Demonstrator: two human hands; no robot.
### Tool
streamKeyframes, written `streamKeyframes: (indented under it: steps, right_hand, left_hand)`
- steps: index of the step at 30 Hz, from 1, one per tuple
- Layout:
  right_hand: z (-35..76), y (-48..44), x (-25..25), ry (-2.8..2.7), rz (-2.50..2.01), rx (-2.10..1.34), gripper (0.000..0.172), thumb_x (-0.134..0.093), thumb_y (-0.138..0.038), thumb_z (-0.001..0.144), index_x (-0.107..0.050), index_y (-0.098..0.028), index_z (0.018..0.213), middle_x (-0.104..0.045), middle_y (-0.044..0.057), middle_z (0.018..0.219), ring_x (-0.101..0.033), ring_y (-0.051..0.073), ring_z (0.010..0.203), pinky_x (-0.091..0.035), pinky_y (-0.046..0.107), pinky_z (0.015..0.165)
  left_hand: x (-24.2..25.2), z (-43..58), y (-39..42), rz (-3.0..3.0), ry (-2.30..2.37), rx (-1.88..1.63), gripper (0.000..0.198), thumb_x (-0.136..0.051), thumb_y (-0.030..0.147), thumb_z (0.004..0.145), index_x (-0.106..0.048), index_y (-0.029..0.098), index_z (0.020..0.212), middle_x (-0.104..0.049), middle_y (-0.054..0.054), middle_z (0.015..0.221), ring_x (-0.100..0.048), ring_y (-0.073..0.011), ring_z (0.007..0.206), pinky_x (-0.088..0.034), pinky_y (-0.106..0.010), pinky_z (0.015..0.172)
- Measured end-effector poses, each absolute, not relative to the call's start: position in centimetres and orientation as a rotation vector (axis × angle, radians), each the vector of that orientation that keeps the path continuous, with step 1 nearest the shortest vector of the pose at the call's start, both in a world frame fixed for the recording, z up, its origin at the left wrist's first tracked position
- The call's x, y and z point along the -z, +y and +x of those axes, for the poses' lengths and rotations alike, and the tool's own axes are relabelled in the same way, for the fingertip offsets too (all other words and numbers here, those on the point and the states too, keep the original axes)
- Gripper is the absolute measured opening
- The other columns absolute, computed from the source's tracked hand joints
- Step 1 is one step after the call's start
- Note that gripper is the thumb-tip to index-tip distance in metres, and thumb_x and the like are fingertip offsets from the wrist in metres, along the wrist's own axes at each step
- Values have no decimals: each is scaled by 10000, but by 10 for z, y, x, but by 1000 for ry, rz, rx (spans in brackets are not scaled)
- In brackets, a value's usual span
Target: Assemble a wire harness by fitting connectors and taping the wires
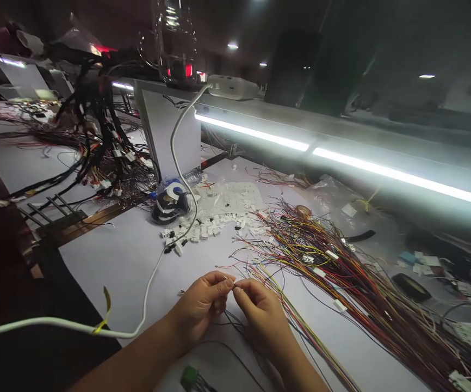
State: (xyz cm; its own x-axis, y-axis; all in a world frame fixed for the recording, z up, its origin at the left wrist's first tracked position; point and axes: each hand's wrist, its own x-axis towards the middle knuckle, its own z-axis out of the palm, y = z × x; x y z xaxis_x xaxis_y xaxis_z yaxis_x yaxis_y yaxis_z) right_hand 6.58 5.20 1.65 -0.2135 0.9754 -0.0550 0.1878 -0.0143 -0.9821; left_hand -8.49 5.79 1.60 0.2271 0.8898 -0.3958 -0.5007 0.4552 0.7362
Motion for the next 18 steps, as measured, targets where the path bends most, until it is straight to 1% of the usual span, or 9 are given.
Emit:
streamKeyframes:
  steps: [3,5,6,8,10,12,14,17,18]
  right_hand:
    - [70,51,-2,-1408,-1261,-1279,254,-574,-428,844,-635,-182,863,-590,5,700,-519,161,659,-386,269,613]
    - [74,53,1,-1362,-1276,-1284,254,-589,-432,829,-620,-181,834,-568,0,695,-496,154,647,-371,263,596]
    - [76,54,1,-1336,-1282,-1287,256,-596,-435,820,-614,-180,816,-556,-3,692,-485,151,644,-366,261,592]
    - [79,57,-1,-1266,-1285,-1294,263,-608,-443,806,-600,-181,801,-524,-16,680,-457,140,633,-354,252,587]
    - [80,60,-4,-1176,-1264,-1315,271,-608,-450,804,-575,-182,793,-487,-30,664,-426,127,617,-341,241,575]
    - [79,61,-5,-1117,-1221,-1339,277,-601,-450,809,-546,-182,771,-458,-39,646,-397,115,595,-318,230,548]
    - [78,62,-4,-1087,-1199,-1351,276,-603,-443,808,-527,-183,752,-424,-49,624,-357,103,564,-280,222,512]
    - [78,63,1,-1021,-1210,-1410,262,-616,-434,797,-532,-185,795,-370,-69,599,-284,89,527,-210,216,473]
    - [79,64,2,-991,-1210,-1435,265,-621,-436,792,-536,-186,817,-356,-75,591,-263,86,518,-191,215,466]
  left_hand:
    - [-14,-81,56,578,908,-987,258,-817,346,671,-679,161,786,-376,79,466,-294,-59,451,-233,-202,461]
    - [-16,-81,56,669,942,-961,248,-773,342,720,-693,162,871,-401,70,498,-329,-69,470,-254,-207,473]
    - [-20,-82,58,717,966,-952,284,-754,336,739,-690,169,958,-442,59,552,-358,-71,491,-274,-209,485]
    - [-28,-88,65,827,1026,-948,405,-718,333,769,-635,193,1140,-512,32,712,-414,-76,543,-327,-216,520]
    - [-37,-96,81,1005,1122,-965,466,-670,351,801,-575,211,1236,-539,5,849,-459,-91,593,-384,-236,566]
    - [-44,-104,105,1355,1295,-950,410,-582,380,856,-583,199,1224,-570,-24,899,-513,-130,661,-430,-268,629]
    - [-46,-106,137,1857,1496,-869,337,-498,352,896,-634,182,1153,-614,-64,961,-570,-184,803,-452,-306,743]
    - [-41,-97,185,2095,1517,-795,275,-476,231,879,-698,182,1032,-635,-95,1029,-549,-249,997,-384,-369,927]
    - [-37,-93,199,2137,1508,-765,276,-473,190,863,-712,188,1001,-641,-100,1028,-531,-265,1037,-355,-383,960]
